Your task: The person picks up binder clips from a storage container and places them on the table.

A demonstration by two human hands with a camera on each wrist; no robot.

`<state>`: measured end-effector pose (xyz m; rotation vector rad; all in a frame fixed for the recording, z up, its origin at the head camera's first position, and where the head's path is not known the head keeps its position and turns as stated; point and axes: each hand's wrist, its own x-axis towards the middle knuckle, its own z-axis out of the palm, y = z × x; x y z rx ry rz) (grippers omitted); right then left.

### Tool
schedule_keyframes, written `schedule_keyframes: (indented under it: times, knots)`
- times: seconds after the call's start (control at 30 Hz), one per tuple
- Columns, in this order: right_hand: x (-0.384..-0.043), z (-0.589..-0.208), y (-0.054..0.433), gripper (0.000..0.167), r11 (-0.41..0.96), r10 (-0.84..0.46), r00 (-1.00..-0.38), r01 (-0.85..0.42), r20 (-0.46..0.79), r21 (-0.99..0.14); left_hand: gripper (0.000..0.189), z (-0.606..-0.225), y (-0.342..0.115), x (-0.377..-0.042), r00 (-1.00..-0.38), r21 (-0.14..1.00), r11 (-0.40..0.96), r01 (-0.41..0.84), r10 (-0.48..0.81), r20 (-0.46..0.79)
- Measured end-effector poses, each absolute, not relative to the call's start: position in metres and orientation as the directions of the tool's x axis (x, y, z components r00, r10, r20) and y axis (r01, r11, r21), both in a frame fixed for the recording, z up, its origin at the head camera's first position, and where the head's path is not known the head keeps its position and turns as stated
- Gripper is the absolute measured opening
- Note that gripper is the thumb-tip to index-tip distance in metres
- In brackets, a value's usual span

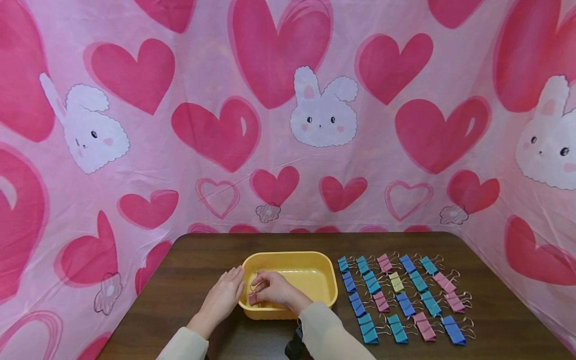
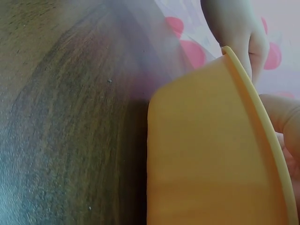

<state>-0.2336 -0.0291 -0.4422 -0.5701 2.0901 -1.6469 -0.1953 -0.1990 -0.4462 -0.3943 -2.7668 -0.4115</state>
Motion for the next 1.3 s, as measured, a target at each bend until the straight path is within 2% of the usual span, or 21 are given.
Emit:
schedule_keyframes:
  times: [0.17, 0.6, 0.8, 1.3]
  knots:
    - [-0.236, -0.442, -0.026, 0.021, 0.213, -0.480, -0.876, -0.064, -0.047, -0.975, 0.039, -0.446, -0.199, -0.196, -0.911, 0.234, 0.920, 0.315, 0.223, 0.347]
    - [-0.250, -0.431, 0.001, 0.009, 0.142, -0.387, -0.921, -0.105, 0.043, -0.984, 0.039, -0.445, -0.198, -0.195, -0.913, 0.225, 0.923, 0.312, 0.226, 0.340]
    - [-0.254, -0.422, 0.019, 0.010, 0.127, -0.369, -0.926, -0.134, 0.078, -0.983, 0.041, -0.445, -0.198, -0.196, -0.930, 0.253, 0.923, 0.289, 0.207, 0.304]
    - [-0.254, -0.392, 0.057, 0.012, 0.110, -0.268, -0.953, -0.176, 0.141, -0.978, 0.039, -0.445, -0.198, -0.196, -0.918, 0.241, 0.921, 0.305, 0.217, 0.333]
